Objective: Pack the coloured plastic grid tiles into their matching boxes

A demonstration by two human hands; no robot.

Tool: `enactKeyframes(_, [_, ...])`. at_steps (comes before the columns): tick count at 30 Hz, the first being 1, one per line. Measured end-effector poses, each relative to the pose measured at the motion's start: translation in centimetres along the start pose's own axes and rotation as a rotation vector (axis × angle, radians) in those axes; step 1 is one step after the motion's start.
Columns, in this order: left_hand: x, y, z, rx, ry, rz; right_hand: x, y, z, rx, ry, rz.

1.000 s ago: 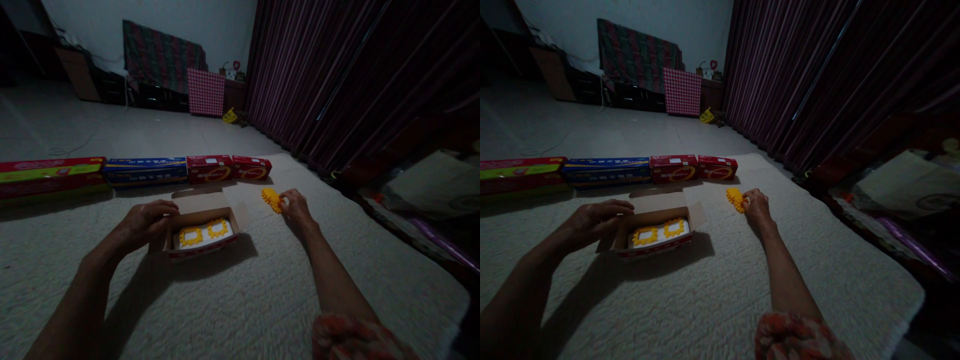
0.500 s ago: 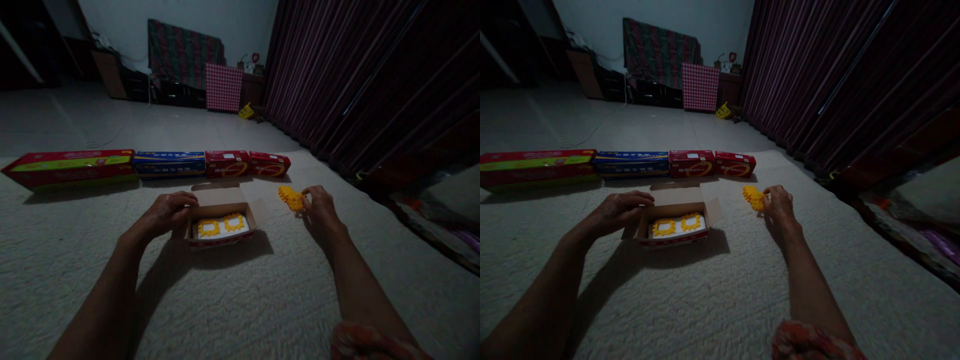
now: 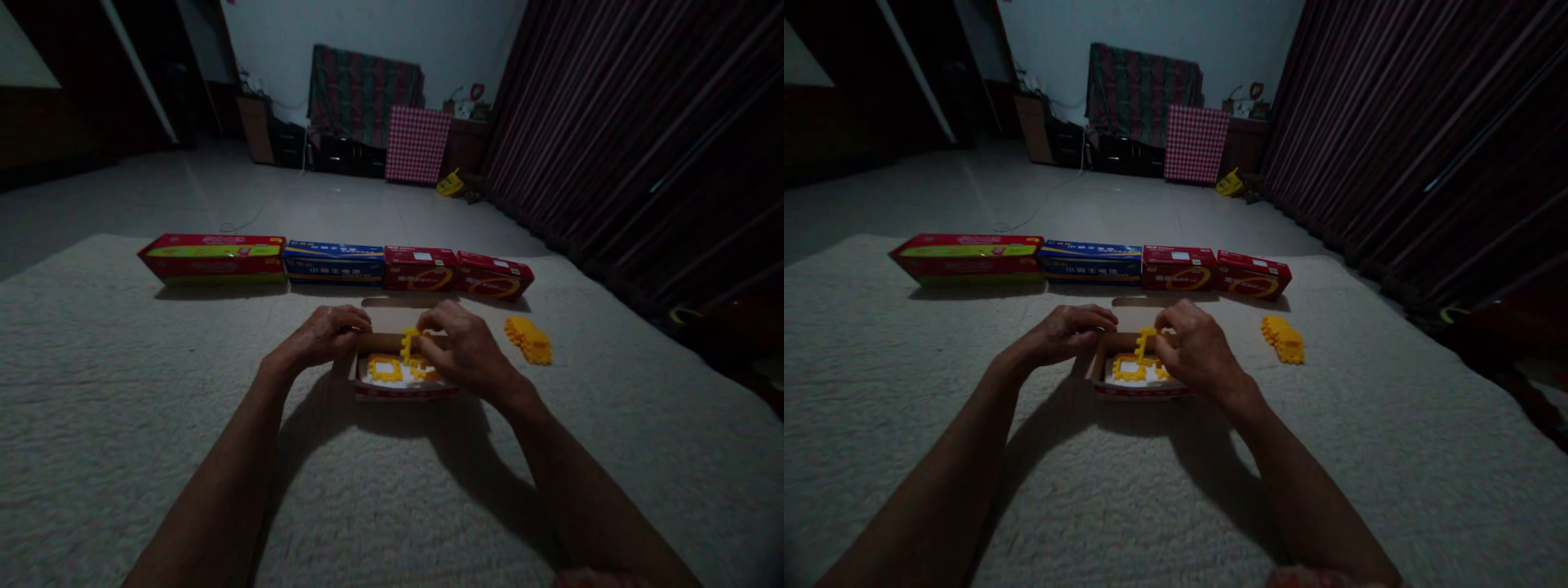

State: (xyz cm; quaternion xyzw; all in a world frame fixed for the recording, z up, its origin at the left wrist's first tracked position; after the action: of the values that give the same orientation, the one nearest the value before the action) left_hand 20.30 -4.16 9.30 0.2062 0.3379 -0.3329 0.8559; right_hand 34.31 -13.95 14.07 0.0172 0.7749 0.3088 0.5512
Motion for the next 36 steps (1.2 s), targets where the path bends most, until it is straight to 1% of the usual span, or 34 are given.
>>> enactKeyframes(3, [0.0, 0.0, 0.0, -0.004, -0.015, -0.002, 3.6, 1.3, -1.4, 0.002, -0.097, -0.158])
enactKeyframes(6, [0.1, 0.1, 0.2, -0.002, -0.023, -0.003, 5.4, 1.9, -2.2, -0.009, -0.174, -0.245])
enactKeyframes(9, [0.0, 0.1, 0.2, 0.001, -0.028, 0.005, 6.2, 2.0, -2.5, 0.001, -0.209, -0.291])
enactKeyframes(11, [0.0, 0.1, 0.1, -0.002, -0.021, 0.009, 6.4, 1.8, -2.5, 0.002, -0.205, -0.298])
enactKeyframes(13, [0.0, 0.1, 0.0, -0.008, -0.01, 0.01, 6.1, 1.7, -2.2, -0.003, -0.175, -0.268])
enactKeyframes(15, [0.0, 0.1, 0.0, -0.004, 0.0, 0.008, 5.1, 1.5, -1.5, 0.003, -0.131, -0.198])
enactKeyframes(18, [0.1, 0.0, 0.2, 0.014, 0.023, 0.001, 2.0, 0.8, 1.2, 0.036, -0.095, -0.043])
enactKeyframes(21, [0.1, 0.1, 0.2, 0.003, 0.039, -0.004, -2.0, -1.6, 5.8, 0.103, -0.132, 0.113])
enactKeyframes(22, [0.2, 0.2, 0.0, -0.008, 0.037, -0.015, -3.3, -2.9, 7.8, 0.144, -0.168, 0.157])
enactKeyframes(24, [0.1, 0.3, -0.2, -0.018, 0.049, -0.01, -6.1, -6.5, 12.2, 0.274, -0.276, 0.234])
enactKeyframes(26, [0.2, 0.4, -0.3, -0.018, 0.07, -0.009, -7.9, -10.5, 16.2, 0.413, -0.37, 0.248])
enactKeyframes(28, [0.2, 0.4, -0.4, -0.02, 0.087, -0.01, -8.6, -14.3, 19.5, 0.543, -0.416, 0.219])
enactKeyframes(29, [0.2, 0.5, -0.4, -0.024, 0.092, -0.008, -8.5, -15.8, 20.8, 0.596, -0.419, 0.197])
enactKeyframes(31, [0.2, 0.5, -0.5, -0.036, 0.096, -0.009, -7.7, -17.9, 22.2, 0.636, -0.396, 0.149])
enactKeyframes(33, [0.3, 0.5, -0.7, -0.045, 0.093, -0.013, -6.6, -18.5, 22.6, 0.614, -0.368, 0.111])
enactKeyframes(36, [0.2, 0.5, -1.0, -0.043, 0.078, -0.01, -5.3, -18.6, 22.7, 0.6, -0.376, 0.068])
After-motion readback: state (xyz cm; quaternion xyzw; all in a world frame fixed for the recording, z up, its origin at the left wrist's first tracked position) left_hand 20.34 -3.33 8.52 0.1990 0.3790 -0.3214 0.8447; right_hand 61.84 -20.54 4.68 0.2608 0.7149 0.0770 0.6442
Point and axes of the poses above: each hand's wrist, its own y-axis towards the middle knuckle, its own x-axis out of the palm, z = x × y, the point moved 10 cm from there along y, towards the middle knuckle, and after that the axes turned 15 degrees about -x, right-handed, at the moved point
